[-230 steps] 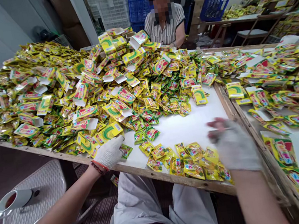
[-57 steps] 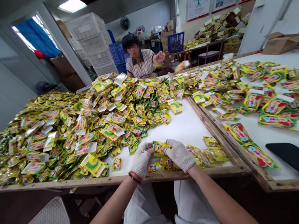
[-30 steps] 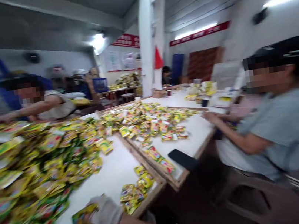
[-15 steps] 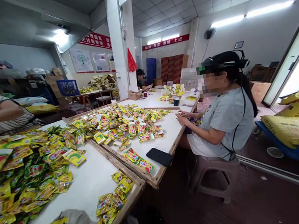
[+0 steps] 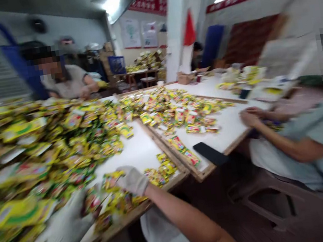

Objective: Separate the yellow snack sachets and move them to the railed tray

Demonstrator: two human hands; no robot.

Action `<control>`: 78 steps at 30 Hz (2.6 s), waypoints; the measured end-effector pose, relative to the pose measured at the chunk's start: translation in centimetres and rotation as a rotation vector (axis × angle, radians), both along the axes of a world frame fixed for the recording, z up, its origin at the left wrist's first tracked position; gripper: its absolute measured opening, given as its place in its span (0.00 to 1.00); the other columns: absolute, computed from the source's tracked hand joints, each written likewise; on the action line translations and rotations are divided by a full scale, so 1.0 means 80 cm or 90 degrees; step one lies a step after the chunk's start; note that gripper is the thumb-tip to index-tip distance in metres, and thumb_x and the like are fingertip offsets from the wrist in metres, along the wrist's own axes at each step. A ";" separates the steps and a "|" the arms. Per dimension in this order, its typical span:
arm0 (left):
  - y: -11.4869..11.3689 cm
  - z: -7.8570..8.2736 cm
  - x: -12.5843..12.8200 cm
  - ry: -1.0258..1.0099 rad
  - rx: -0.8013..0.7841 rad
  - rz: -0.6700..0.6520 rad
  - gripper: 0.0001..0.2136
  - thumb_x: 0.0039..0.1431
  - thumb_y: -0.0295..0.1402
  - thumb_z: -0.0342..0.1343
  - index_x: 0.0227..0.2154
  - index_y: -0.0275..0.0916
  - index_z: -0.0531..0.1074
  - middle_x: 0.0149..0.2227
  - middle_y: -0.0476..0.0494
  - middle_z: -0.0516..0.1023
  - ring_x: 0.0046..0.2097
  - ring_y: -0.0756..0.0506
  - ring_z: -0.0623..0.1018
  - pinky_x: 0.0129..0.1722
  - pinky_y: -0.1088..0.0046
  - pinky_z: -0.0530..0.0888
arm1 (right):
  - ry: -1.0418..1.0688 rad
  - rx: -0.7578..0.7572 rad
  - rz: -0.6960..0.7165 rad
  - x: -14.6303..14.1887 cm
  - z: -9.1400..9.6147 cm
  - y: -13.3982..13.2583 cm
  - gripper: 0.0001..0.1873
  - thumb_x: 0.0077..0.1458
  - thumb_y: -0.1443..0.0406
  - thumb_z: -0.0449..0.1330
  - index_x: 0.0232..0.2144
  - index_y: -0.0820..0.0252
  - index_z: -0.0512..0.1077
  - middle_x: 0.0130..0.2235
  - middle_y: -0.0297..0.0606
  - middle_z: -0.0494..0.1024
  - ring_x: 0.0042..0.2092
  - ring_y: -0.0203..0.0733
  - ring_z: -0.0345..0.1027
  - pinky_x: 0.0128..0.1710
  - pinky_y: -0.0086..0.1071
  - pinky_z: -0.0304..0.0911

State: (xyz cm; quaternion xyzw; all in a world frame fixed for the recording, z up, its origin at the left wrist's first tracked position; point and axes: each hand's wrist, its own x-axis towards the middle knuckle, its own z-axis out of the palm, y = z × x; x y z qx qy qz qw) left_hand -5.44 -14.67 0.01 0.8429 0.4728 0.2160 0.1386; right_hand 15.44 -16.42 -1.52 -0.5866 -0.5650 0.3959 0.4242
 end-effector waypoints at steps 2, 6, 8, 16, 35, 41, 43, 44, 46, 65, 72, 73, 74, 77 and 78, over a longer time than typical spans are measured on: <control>0.000 -0.008 -0.007 0.055 -0.001 0.009 0.09 0.48 0.33 0.56 0.31 0.41 0.62 0.31 0.50 0.69 0.31 0.47 0.70 0.31 0.71 0.66 | 0.040 -0.017 0.006 -0.001 -0.005 0.000 0.13 0.55 0.57 0.53 0.37 0.59 0.70 0.32 0.35 0.75 0.24 0.32 0.63 0.23 0.25 0.61; 0.004 -0.017 -0.011 0.048 0.003 -0.008 0.14 0.48 0.34 0.57 0.39 0.40 0.64 0.40 0.44 0.70 0.41 0.43 0.72 0.38 0.69 0.69 | 0.001 -0.050 -0.001 -0.001 -0.013 -0.001 0.19 0.51 0.55 0.57 0.42 0.61 0.69 0.28 0.34 0.74 0.21 0.32 0.61 0.19 0.26 0.58; 0.001 -0.020 -0.012 0.058 0.001 -0.019 0.17 0.47 0.34 0.57 0.41 0.40 0.64 0.43 0.43 0.70 0.43 0.42 0.72 0.40 0.67 0.69 | -0.032 -0.056 0.043 0.000 -0.011 -0.004 0.17 0.49 0.56 0.59 0.37 0.61 0.72 0.24 0.32 0.73 0.19 0.32 0.59 0.19 0.26 0.55; -0.011 -0.022 -0.004 0.162 -0.006 -0.043 0.26 0.44 0.27 0.55 0.50 0.40 0.64 0.48 0.41 0.69 0.47 0.40 0.70 0.44 0.64 0.70 | -0.380 0.034 0.156 0.001 0.008 -0.001 0.11 0.53 0.62 0.57 0.34 0.61 0.76 0.35 0.42 0.80 0.35 0.39 0.70 0.35 0.29 0.61; -0.018 -0.037 0.007 0.139 0.010 -0.009 0.27 0.46 0.28 0.55 0.53 0.41 0.63 0.49 0.42 0.68 0.47 0.40 0.69 0.46 0.63 0.69 | -0.398 0.090 0.035 -0.008 -0.016 -0.011 0.09 0.55 0.62 0.55 0.29 0.60 0.73 0.33 0.40 0.78 0.35 0.40 0.69 0.38 0.30 0.61; -0.017 -0.036 0.007 0.102 0.004 0.016 0.27 0.47 0.29 0.56 0.53 0.41 0.62 0.49 0.41 0.67 0.49 0.40 0.69 0.47 0.64 0.69 | -0.288 0.058 0.069 -0.016 -0.010 -0.008 0.10 0.54 0.64 0.56 0.36 0.59 0.77 0.39 0.41 0.81 0.41 0.42 0.72 0.45 0.33 0.65; -0.015 -0.035 0.002 0.096 0.006 0.030 0.26 0.48 0.30 0.56 0.52 0.41 0.62 0.49 0.41 0.67 0.49 0.40 0.69 0.47 0.64 0.69 | -0.205 0.030 0.038 -0.014 -0.010 -0.011 0.14 0.53 0.63 0.57 0.41 0.59 0.77 0.44 0.40 0.80 0.43 0.42 0.73 0.46 0.35 0.66; -0.014 -0.035 0.000 0.097 0.007 0.036 0.25 0.48 0.30 0.56 0.52 0.42 0.62 0.49 0.41 0.67 0.49 0.40 0.69 0.46 0.64 0.69 | -0.174 0.012 0.036 -0.013 -0.011 -0.013 0.16 0.53 0.63 0.57 0.44 0.59 0.76 0.45 0.40 0.80 0.41 0.42 0.74 0.44 0.35 0.68; -0.013 -0.035 -0.003 0.095 0.007 0.043 0.25 0.47 0.30 0.56 0.51 0.41 0.63 0.48 0.41 0.68 0.48 0.40 0.70 0.46 0.64 0.69 | -0.124 -0.037 0.069 -0.015 -0.013 -0.019 0.20 0.54 0.61 0.56 0.48 0.59 0.74 0.39 0.39 0.81 0.32 0.39 0.74 0.34 0.32 0.69; -0.025 -0.025 0.010 0.160 0.018 -0.036 0.26 0.47 0.28 0.55 0.53 0.40 0.64 0.49 0.40 0.69 0.48 0.38 0.69 0.45 0.60 0.69 | 0.157 -0.199 0.275 -0.035 -0.007 -0.035 0.21 0.55 0.53 0.53 0.41 0.63 0.71 0.29 0.36 0.77 0.19 0.32 0.68 0.16 0.23 0.54; -0.023 -0.019 -0.006 -0.095 -0.063 -0.044 0.25 0.51 0.37 0.59 0.53 0.38 0.64 0.49 0.39 0.69 0.49 0.41 0.70 0.48 0.65 0.69 | 0.142 -0.221 0.217 -0.039 -0.010 -0.037 0.17 0.56 0.51 0.52 0.33 0.60 0.68 0.20 0.32 0.72 0.17 0.33 0.63 0.16 0.25 0.53; -0.020 -0.020 -0.010 -0.158 -0.112 -0.020 0.23 0.51 0.39 0.59 0.50 0.38 0.66 0.47 0.40 0.70 0.47 0.42 0.71 0.47 0.67 0.70 | 0.130 -0.213 0.202 -0.039 -0.009 -0.037 0.17 0.57 0.52 0.52 0.33 0.60 0.68 0.18 0.32 0.71 0.16 0.33 0.61 0.16 0.25 0.53; -0.018 -0.022 -0.013 -0.208 -0.171 0.001 0.20 0.52 0.41 0.59 0.46 0.37 0.69 0.44 0.42 0.72 0.45 0.43 0.72 0.44 0.69 0.71 | 0.115 -0.205 0.194 -0.040 -0.007 -0.037 0.17 0.57 0.52 0.51 0.34 0.60 0.68 0.17 0.32 0.71 0.16 0.33 0.60 0.16 0.26 0.54; -0.013 -0.033 -0.016 -0.293 -0.333 0.021 0.13 0.55 0.43 0.56 0.33 0.36 0.71 0.31 0.48 0.72 0.35 0.48 0.73 0.33 0.75 0.70 | 0.033 -0.191 0.180 -0.040 -0.006 -0.034 0.15 0.58 0.55 0.49 0.33 0.59 0.68 0.17 0.33 0.73 0.16 0.34 0.60 0.18 0.26 0.55; -0.011 -0.037 -0.015 -0.312 -0.355 0.025 0.13 0.55 0.43 0.56 0.31 0.36 0.71 0.29 0.49 0.72 0.33 0.49 0.72 0.31 0.76 0.69 | -0.012 -0.180 0.167 -0.040 -0.008 -0.032 0.15 0.58 0.55 0.49 0.31 0.59 0.68 0.17 0.32 0.72 0.17 0.34 0.60 0.18 0.26 0.55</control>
